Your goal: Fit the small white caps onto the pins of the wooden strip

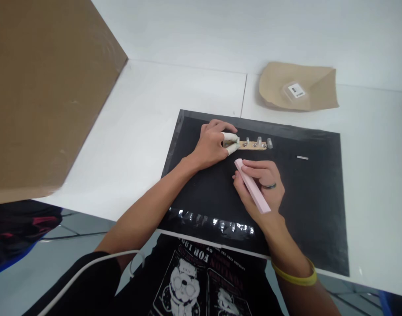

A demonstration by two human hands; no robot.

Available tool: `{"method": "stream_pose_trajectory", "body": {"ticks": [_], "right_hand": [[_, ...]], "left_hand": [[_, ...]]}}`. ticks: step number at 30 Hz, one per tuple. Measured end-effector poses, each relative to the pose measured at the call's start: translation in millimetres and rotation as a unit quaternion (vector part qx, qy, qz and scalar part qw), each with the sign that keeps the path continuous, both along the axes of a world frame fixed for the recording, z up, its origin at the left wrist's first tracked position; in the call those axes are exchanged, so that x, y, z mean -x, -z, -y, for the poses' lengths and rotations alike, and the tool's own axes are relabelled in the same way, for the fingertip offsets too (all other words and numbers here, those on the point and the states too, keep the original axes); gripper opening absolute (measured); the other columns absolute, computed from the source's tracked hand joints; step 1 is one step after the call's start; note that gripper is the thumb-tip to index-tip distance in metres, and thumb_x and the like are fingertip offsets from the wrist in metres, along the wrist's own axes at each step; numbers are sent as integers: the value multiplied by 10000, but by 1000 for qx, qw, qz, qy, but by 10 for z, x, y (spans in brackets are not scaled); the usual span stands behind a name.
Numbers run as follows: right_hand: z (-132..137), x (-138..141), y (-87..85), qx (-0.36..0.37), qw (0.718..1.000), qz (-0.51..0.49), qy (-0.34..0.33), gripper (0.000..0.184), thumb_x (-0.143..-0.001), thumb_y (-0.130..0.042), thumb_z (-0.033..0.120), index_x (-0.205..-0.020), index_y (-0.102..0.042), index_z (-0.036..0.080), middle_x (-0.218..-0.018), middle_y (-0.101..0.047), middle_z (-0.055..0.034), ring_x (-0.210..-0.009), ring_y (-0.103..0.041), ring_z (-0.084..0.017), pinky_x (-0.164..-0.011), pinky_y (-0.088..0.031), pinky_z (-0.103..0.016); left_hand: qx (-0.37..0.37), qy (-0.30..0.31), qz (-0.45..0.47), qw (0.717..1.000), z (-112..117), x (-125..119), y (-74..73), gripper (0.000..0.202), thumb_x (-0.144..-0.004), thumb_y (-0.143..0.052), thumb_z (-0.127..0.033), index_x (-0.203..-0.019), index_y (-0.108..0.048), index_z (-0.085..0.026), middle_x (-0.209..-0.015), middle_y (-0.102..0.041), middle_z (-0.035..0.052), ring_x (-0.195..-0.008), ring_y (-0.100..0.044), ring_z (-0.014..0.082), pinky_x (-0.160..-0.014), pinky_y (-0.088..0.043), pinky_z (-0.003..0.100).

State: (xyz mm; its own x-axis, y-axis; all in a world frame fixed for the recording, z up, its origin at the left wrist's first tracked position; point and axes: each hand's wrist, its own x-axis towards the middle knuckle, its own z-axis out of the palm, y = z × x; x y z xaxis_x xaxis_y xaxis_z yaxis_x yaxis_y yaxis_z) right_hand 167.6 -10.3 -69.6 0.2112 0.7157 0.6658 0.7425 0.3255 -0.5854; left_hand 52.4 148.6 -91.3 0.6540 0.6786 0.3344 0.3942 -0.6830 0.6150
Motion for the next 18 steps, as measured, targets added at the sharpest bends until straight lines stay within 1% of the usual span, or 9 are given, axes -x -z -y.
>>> {"method": "stream_pose_trajectory", "body": {"ticks": [7,13,18], "right_hand": [[7,-3,-21,11,1000,10,-17,275,-876,-760,59,-1084,-655,205,-1072,-698,-78,-930,-731,-191,-791,-635,-350],[5,-10,-7,17,999,2,-30,265,-894,-742,64,-1093,-651,213,-1081,-685,-79,-949,-728,-193,-819,-633,-362],[-2,-23,25,20,999,4,-30,270,-907,-726,83,-1107,-639,242,-1078,-689,-61,-952,-734,-207,-812,-639,-396]], "left_hand": [[16,-7,-16,1000,9,20,-41,52,-884,-779,-228,-917,-818,-236,-1231,-778,49,-1194,-624,261,-1050,-393,470],[16,0,-46,999,15,29,-76,162,-884,-797,-288,-1033,-810,-229,-1293,-759,51,-1253,-602,273,-1081,-392,464],[11,1,-50,999,13,31,-61,136,-885,-787,-282,-997,-813,-209,-1282,-762,57,-1245,-603,275,-1086,-405,465]]}}
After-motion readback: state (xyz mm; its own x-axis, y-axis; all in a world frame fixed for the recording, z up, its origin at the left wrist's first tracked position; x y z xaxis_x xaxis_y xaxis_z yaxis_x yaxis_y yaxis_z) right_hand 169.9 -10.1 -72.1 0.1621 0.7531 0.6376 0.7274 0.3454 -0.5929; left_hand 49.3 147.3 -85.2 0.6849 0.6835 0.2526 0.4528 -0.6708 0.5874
